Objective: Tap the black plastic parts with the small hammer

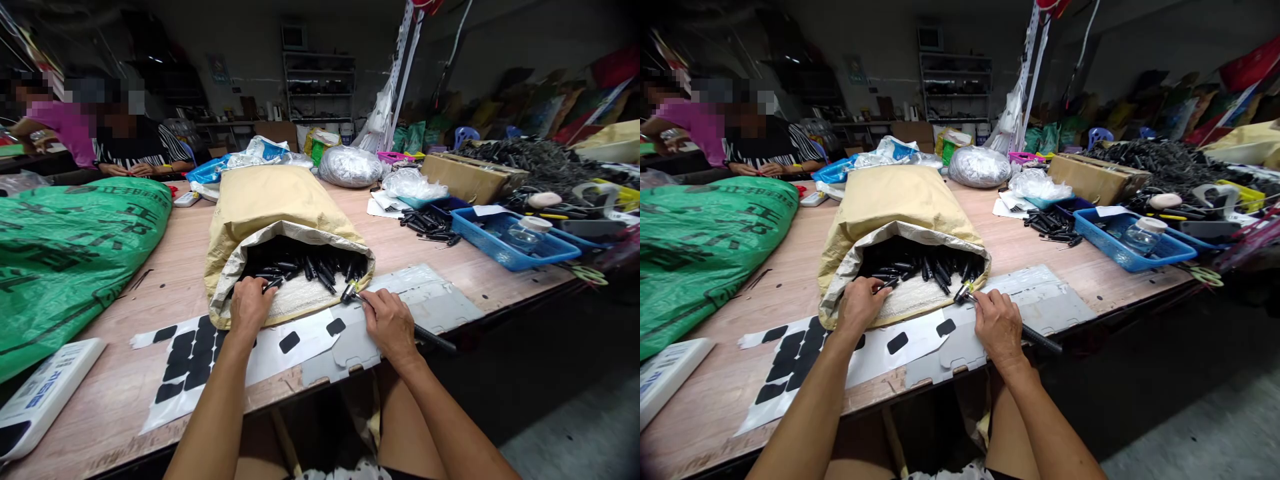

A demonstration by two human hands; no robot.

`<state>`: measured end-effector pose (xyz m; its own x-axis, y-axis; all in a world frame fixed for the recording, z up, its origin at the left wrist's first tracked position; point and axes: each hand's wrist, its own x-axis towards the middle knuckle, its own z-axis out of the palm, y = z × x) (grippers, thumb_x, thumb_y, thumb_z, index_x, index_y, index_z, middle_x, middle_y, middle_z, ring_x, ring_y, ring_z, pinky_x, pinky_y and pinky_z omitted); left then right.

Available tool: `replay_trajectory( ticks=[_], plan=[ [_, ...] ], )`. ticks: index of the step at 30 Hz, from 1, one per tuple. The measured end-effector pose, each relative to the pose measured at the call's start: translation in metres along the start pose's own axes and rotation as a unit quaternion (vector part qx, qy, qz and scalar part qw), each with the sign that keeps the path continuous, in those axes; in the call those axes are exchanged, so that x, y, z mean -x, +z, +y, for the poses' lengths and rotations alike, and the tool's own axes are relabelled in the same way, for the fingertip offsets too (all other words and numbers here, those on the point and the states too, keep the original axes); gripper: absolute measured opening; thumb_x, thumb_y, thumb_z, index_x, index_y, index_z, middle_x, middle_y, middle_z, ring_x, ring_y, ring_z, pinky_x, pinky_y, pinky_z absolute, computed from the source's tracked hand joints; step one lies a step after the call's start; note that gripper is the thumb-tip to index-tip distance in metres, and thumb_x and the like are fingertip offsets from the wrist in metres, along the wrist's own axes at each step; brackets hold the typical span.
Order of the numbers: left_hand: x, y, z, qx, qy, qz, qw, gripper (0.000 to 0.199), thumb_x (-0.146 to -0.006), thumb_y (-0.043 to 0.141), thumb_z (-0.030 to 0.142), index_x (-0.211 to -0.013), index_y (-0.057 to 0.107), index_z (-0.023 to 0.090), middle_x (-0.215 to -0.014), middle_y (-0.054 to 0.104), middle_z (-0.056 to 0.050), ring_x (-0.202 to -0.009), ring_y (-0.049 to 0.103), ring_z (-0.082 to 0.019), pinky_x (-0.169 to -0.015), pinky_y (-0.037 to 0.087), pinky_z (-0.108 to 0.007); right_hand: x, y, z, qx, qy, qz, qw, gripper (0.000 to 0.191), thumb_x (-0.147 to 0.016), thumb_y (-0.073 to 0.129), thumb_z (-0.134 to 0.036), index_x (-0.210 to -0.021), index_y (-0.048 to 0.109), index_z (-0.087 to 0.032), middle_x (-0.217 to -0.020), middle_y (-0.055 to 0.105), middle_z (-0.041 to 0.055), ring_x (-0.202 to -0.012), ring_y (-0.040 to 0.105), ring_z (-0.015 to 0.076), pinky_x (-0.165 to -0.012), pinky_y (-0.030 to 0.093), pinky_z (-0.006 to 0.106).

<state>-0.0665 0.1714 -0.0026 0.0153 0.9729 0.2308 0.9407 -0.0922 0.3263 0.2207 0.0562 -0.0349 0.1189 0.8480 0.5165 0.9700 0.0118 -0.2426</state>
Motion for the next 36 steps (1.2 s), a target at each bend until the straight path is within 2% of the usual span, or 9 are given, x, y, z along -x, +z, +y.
replay_trajectory(
  ticks=[5,8,11,14,18,23,26,29,36],
  plan=[
    [0.009,-0.001,0.003,0.011,0.007,-0.021,1.000,0.022,-0.086,0.065,0.037,-0.095,0.073,0.019,-0.096,0.069,-0.011,-0.096,0.059,-0.032,-0.082,0.045,-0.041,0.000,0.000,0.000,-0.001,0.004,-0.001,1.000,0.022,-0.095,0.057,-0.022,-0.114,0.069,-0.025,-0.094,0.065,0.0047,-0.091,0.053,0.0222,-0.077,0.032,0.033],
    [0.027,-0.010,0.012,0.090,0.053,-0.033,0.994,0.017,-0.086,0.067,0.037,-0.093,0.070,0.021,-0.096,0.069,-0.007,-0.096,0.058,-0.029,-0.083,0.045,-0.039,0.000,0.000,0.000,-0.002,0.010,-0.003,1.000,0.023,-0.094,0.060,-0.021,-0.114,0.069,-0.026,-0.094,0.065,0.0035,-0.090,0.053,0.0214,-0.078,0.032,0.033],
    [0.051,-0.014,0.023,0.201,0.101,-0.087,0.971,0.015,-0.083,0.070,0.035,-0.094,0.071,0.024,-0.093,0.069,-0.003,-0.097,0.058,-0.026,-0.079,0.045,-0.035,0.001,0.001,0.000,-0.004,0.012,-0.004,1.000,0.023,-0.093,0.061,-0.021,-0.114,0.069,-0.026,-0.094,0.065,0.0029,-0.090,0.053,0.0209,-0.078,0.033,0.033],
    [0.070,-0.006,0.028,0.248,0.108,-0.135,0.953,0.016,-0.079,0.074,0.031,-0.093,0.073,0.025,-0.089,0.068,-0.003,-0.095,0.057,-0.026,-0.081,0.045,-0.036,0.001,0.002,0.001,-0.003,0.012,-0.005,1.000,0.023,-0.094,0.061,-0.021,-0.114,0.069,-0.026,-0.095,0.065,0.0029,-0.090,0.054,0.0210,-0.078,0.034,0.033],
    [0.081,0.007,0.026,0.250,0.116,-0.119,0.954,0.018,-0.080,0.074,0.030,-0.097,0.074,0.024,-0.091,0.068,-0.004,-0.096,0.055,-0.027,-0.085,0.044,-0.040,0.000,0.001,0.002,-0.006,0.009,-0.009,1.000,0.023,-0.094,0.059,-0.019,-0.114,0.070,-0.026,-0.095,0.066,0.0033,-0.090,0.055,0.0215,-0.077,0.037,0.033],
    [0.083,0.008,0.024,0.245,0.134,-0.097,0.955,0.014,-0.081,0.072,0.026,-0.095,0.072,0.023,-0.088,0.066,-0.004,-0.093,0.054,-0.026,-0.083,0.043,-0.039,0.003,-0.010,-0.004,-0.067,-0.004,0.023,0.997,0.027,-0.099,0.051,-0.020,-0.119,0.069,-0.022,-0.096,0.067,0.0059,-0.093,0.058,0.0221,-0.084,0.044,0.034],
    [0.083,0.008,0.024,0.242,0.140,-0.091,0.956,0.014,-0.080,0.072,0.025,-0.094,0.072,0.022,-0.087,0.065,-0.003,-0.092,0.053,-0.025,-0.082,0.042,-0.038,0.008,-0.018,-0.016,-0.167,-0.012,0.031,0.985,0.030,-0.101,0.048,-0.022,-0.124,0.066,-0.021,-0.102,0.068,0.0064,-0.098,0.061,0.0208,-0.089,0.048,0.033],
    [0.083,0.010,0.025,0.241,0.144,-0.089,0.955,0.014,-0.081,0.072,0.026,-0.095,0.073,0.023,-0.087,0.065,-0.003,-0.092,0.053,-0.025,-0.082,0.042,-0.037,0.013,-0.022,-0.033,-0.263,-0.027,-0.003,0.964,0.032,-0.101,0.047,-0.022,-0.128,0.064,-0.023,-0.106,0.069,0.0055,-0.100,0.064,0.0190,-0.091,0.050,0.032],
    [0.081,0.012,0.023,0.255,0.138,-0.100,0.952,0.013,-0.080,0.075,0.024,-0.093,0.074,0.023,-0.088,0.065,-0.003,-0.093,0.052,-0.024,-0.084,0.041,-0.037,0.020,-0.029,-0.069,-0.295,-0.085,-0.045,0.951,0.037,-0.100,0.045,-0.017,-0.132,0.062,-0.027,-0.098,0.067,0.0049,-0.091,0.062,0.0182,-0.083,0.051,0.030]
  ],
)
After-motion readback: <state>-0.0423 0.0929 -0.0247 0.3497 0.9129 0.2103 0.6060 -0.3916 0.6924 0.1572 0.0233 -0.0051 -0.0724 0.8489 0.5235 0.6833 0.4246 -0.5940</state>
